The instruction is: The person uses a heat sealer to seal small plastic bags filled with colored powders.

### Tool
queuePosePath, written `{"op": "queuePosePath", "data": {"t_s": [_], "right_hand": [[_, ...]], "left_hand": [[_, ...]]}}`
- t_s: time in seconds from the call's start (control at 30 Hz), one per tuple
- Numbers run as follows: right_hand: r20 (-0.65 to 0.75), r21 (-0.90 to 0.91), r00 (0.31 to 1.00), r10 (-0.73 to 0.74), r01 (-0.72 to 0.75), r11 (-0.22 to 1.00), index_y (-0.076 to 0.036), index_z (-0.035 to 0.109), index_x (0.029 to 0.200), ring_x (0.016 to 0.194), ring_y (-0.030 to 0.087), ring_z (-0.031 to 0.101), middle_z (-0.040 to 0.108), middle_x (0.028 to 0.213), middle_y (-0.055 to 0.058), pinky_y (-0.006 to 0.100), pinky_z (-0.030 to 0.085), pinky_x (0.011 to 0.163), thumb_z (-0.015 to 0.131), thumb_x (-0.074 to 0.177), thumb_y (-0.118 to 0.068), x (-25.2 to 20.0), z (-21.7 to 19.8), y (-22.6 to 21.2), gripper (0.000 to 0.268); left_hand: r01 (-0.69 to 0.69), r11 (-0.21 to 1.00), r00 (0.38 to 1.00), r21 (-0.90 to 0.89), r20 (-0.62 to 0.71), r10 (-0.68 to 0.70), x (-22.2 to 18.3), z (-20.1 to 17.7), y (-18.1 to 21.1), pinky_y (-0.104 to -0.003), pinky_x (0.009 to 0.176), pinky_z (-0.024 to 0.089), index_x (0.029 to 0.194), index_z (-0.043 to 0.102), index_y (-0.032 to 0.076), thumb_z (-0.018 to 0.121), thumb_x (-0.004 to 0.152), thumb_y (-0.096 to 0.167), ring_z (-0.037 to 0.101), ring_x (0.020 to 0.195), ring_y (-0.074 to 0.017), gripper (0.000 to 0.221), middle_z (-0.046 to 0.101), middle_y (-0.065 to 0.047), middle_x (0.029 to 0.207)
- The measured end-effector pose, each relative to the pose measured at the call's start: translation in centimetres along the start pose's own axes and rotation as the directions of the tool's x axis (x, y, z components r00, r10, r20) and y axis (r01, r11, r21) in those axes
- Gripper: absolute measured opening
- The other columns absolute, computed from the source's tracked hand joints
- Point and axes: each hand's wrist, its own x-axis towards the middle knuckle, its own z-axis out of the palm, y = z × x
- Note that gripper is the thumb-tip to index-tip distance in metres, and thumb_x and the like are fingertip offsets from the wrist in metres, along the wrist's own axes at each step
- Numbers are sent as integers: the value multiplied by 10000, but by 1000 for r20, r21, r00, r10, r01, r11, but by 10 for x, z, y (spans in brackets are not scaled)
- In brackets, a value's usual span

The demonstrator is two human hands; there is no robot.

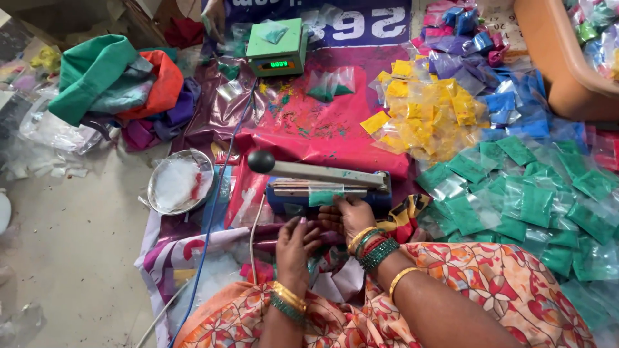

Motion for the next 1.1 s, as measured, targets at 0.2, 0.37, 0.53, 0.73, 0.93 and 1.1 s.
{"op": "queuePosePath", "data": {"t_s": [0.2, 0.37, 0.53, 0.73, 0.93, 1.1], "right_hand": [[8, 4, 1000, -18, 18, 1000, -40, 675, 1080, 729, 242, 733, 743, 898, 124, 354, 619, 599, 630, 981, -172, -16, 14, -13, 171], [-30, -50, 1000, 0, -2, 999, -48, 679, 1098, 793, 227, 752, 758, 940, 91, 357, 637, 652, 642, 940, -129, -18, 14, -16, 181], [0, -75, 999, -48, 48, 996, -55, 691, 1101, 817, 211, 747, 761, 960, 67, 357, 630, 662, 696, 902, -137, -24, 21, -15, 215], [23, -154, 990, -138, 140, 978, -76, 730, 1050, 800, 122, 693, 749, 939, 7, 293, 548, 629, 760, 895, -158, -39, 17, -14, 178], [197, -146, 973, -120, 150, 978, -40, 730, 950, 767, 141, 698, 736, 872, 31, 302, 595, 702, 777, 876, -87, -67, 9, -14, 99], [371, -298, 922, -107, 227, 927, -37, 737, 943, 778, 97, 682, 738, 875, 17, 255, 559, 713, 769, 900, -93, -83, 3, -10, 77]], "left_hand": [[-94, 995, 974, 23, 210, 87, 39, 15, 4, -286, 638, 585, 1223, 669, 19, 673, 974, 229, 713, 790, -163, 327, 720, -66, 1002], [-134, 990, 968, 32, 217, 124, 52, 23, -3, -298, 615, 570, 1185, 672, 3, 693, 960, 149, 699, 740, -172, 268, 738, -93, 976], [-229, 973, 943, -24, 243, 227, 56, 11, -8, -253, 742, 586, 1182, 673, -11, 711, 954, 54, 712, 852, -117, 240, 749, -66, 1035], [-160, 985, 928, -60, 331, 170, 30, -4, -2, -279, 735, 573, 1150, 673, -11, 722, 942, 57, 700, 845, -138, 224, 737, -72, 1019], [-139, 990, 953, -17, 269, 138, -32, -3, 20, -273, 672, 588, 1037, 727, 14, 750, 925, 118, 706, 767, -125, 154, 748, -52, 949], [-225, 974, 937, -22, 270, 223, -49, -20, 9, -214, 553, 497, 983, 750, 58, 760, 921, 121, 644, 651, -81, 89, 740, -19, 860]]}}
